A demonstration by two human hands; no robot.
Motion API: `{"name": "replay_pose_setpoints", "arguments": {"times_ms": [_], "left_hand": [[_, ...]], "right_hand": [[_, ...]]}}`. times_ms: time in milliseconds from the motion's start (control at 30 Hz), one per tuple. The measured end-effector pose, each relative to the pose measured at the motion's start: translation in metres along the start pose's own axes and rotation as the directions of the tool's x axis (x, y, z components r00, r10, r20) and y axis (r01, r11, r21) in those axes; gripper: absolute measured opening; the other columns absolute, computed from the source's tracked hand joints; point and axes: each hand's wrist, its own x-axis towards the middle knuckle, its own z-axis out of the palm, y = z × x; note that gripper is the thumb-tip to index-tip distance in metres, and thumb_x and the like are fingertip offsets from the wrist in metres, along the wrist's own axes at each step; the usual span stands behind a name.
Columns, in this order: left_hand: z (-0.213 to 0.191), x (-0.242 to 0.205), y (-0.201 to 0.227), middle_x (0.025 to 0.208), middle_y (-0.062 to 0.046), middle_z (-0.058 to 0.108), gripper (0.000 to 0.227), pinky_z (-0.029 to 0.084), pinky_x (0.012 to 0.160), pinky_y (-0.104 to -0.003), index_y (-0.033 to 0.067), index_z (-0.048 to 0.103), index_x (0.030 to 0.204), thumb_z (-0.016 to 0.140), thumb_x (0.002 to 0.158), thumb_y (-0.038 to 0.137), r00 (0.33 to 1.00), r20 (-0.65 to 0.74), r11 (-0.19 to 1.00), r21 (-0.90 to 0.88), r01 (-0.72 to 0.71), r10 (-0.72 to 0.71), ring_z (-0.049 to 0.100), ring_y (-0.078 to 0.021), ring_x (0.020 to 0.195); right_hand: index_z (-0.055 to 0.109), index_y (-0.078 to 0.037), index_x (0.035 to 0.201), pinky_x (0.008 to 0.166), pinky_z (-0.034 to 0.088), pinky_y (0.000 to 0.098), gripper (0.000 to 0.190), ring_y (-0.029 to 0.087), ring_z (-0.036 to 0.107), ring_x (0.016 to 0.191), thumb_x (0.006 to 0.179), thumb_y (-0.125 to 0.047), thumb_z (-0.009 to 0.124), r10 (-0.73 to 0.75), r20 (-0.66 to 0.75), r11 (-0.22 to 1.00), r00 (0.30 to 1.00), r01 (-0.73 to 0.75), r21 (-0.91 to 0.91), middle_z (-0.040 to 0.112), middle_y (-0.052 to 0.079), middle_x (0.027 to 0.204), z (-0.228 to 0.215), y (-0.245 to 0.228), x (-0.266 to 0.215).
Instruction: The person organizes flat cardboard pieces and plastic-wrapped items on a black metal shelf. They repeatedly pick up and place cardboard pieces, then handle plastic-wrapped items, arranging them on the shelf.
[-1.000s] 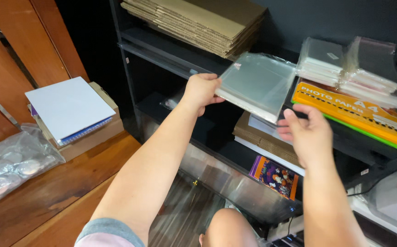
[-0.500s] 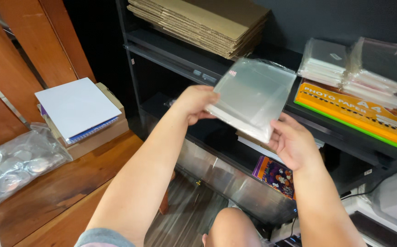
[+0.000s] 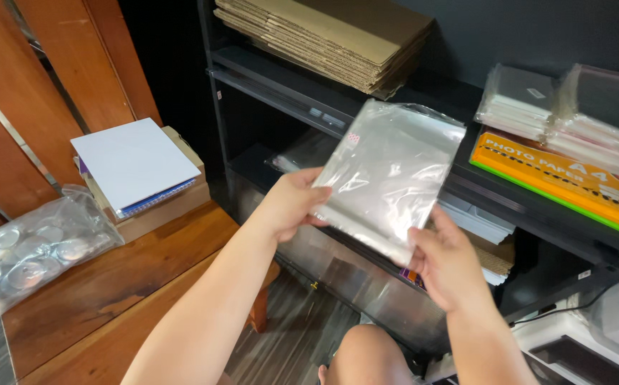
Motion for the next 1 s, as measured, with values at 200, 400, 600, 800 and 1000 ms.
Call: {"name": "replay_pose_setpoints", "arguments": {"times_ms": [200,400,600,800,1000], "left_hand": [[-0.028,-0.036,-0.023,0.118,-0.007,0.074,0.059,0.06,0.06,-0.031,0.0163,0.058,0.15,0.058,0.091,0.01,0.996,0.003,0.994,0.06,0.088,-0.088,0.071,-0.0209,0.085],[-0.055,-0.072,-0.059,0.106,-0.009,0.075,0.057,0.065,0.07,-0.038,0.0174,0.058,0.152,0.06,0.095,0.013,0.997,0.0,0.989,-0.13,0.077,-0.077,0.074,-0.0225,0.089],[-0.078,-0.068,-0.085,0.117,-0.007,0.073,0.057,0.062,0.063,-0.036,0.023,0.06,0.149,0.058,0.094,0.008,0.966,-0.188,0.982,-0.1,0.163,-0.179,0.071,-0.0233,0.092],[-0.098,-0.06,-0.082,0.123,-0.001,0.072,0.052,0.055,0.058,-0.028,0.0295,0.063,0.144,0.052,0.094,0.015,0.926,-0.277,0.965,-0.009,0.263,-0.255,0.066,-0.0181,0.092],[-0.119,-0.016,-0.117,0.098,-0.012,0.071,0.061,0.049,0.048,-0.025,0.0209,0.065,0.142,0.048,0.086,0.005,0.943,-0.272,0.981,-0.092,0.173,-0.191,0.061,-0.0192,0.069]], "right_hand": [[0.047,-0.016,0.154,0.062,0.054,0.0397,0.064,0.024,0.064,0.081,0.092,0.0,0.056,0.094,-0.068,0.995,0.993,-0.091,0.051,0.07,0.013,0.116,0.038,0.01,-0.043],[0.043,-0.018,0.162,0.06,0.044,0.0344,0.073,0.022,0.06,0.078,0.092,-0.009,0.062,0.15,0.065,0.989,0.987,-0.148,-0.031,0.075,0.016,0.105,0.046,0.03,-0.059],[0.046,-0.016,0.159,0.056,0.051,0.032,0.077,0.021,0.058,0.071,0.086,-0.005,0.068,0.174,0.07,0.969,0.982,-0.158,-0.192,0.074,0.019,0.104,0.054,0.067,-0.03],[0.034,-0.016,0.164,0.058,0.052,0.0313,0.085,0.016,0.055,0.071,0.087,-0.004,0.069,0.262,0.036,0.945,0.964,-0.249,-0.211,0.06,0.005,0.084,0.06,0.104,0.016],[0.056,-0.028,0.148,0.054,0.049,0.0218,0.071,0.008,0.06,0.066,0.084,-0.001,0.068,0.321,0.135,0.941,0.937,-0.3,-0.154,0.066,-0.001,0.082,0.068,0.126,0.056]]}}
